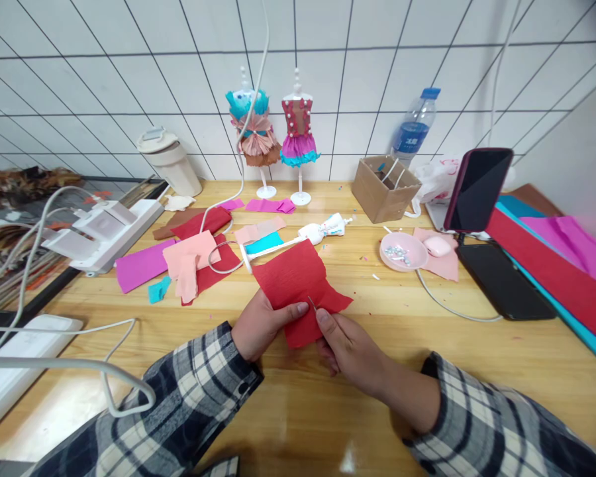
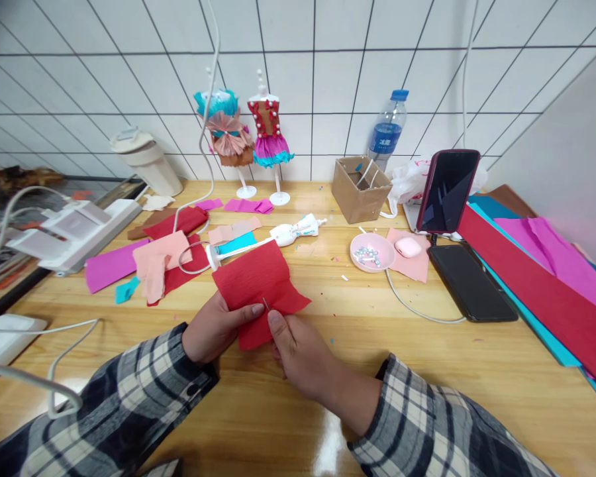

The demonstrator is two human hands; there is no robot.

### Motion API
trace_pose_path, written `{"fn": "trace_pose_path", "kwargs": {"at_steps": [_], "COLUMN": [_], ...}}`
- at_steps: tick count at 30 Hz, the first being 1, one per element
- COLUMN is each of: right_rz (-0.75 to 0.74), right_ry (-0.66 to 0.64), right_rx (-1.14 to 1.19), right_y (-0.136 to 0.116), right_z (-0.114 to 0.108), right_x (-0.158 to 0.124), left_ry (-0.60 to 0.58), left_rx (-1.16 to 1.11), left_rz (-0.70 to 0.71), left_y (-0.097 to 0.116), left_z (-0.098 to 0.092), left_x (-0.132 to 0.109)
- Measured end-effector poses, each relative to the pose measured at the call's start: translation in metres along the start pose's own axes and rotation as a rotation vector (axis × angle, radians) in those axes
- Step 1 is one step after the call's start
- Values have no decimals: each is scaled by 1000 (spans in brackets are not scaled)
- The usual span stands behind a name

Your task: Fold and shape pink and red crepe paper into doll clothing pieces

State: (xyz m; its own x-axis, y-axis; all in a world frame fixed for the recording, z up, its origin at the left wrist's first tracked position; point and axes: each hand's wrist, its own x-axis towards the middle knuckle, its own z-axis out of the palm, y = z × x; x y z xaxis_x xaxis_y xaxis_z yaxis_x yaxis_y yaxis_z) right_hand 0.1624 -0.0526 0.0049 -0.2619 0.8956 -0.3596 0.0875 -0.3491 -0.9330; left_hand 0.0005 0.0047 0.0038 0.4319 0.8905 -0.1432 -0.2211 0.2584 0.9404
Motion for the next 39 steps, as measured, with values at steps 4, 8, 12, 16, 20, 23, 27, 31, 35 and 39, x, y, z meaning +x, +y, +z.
{"fn": "trace_pose_path", "kwargs": {"at_steps": [4, 8, 12, 16, 20, 23, 27, 31, 35, 39], "right_rz": [6, -27, -22, -23, -1, -14, -7, 5, 17, 48], "right_ry": [15, 7, 1, -8, -15, -4, -12, -9, 1, 13], "right_rx": [-40, -108, -118, -116, -60, -34, -20, -11, -15, -12], "right_y": [-2, -2, -1, -2, -1, 1, 1, 0, -1, -4], "right_z": [-1, -2, -2, -2, -1, 0, -1, -2, -1, -1], "right_x": [1, 0, -1, -1, 0, 0, 0, 0, -1, -2], "left_ry": [-5, 4, 58, 111, 120, 123, 105, 113, 100, 101], "left_rx": [7, 0, -81, -85, -18, -3, 14, 54, 92, 140], "left_rz": [-6, 6, 7, 9, 35, 52, 25, 49, 49, 76], "left_y": [-2, -1, 2, 0, -3, -3, -2, -2, -3, -3], "left_z": [-2, -1, 3, 3, -1, -3, -3, -3, -4, -3], "left_x": [1, 1, 0, 0, 1, 0, 0, -1, -1, 0]}}
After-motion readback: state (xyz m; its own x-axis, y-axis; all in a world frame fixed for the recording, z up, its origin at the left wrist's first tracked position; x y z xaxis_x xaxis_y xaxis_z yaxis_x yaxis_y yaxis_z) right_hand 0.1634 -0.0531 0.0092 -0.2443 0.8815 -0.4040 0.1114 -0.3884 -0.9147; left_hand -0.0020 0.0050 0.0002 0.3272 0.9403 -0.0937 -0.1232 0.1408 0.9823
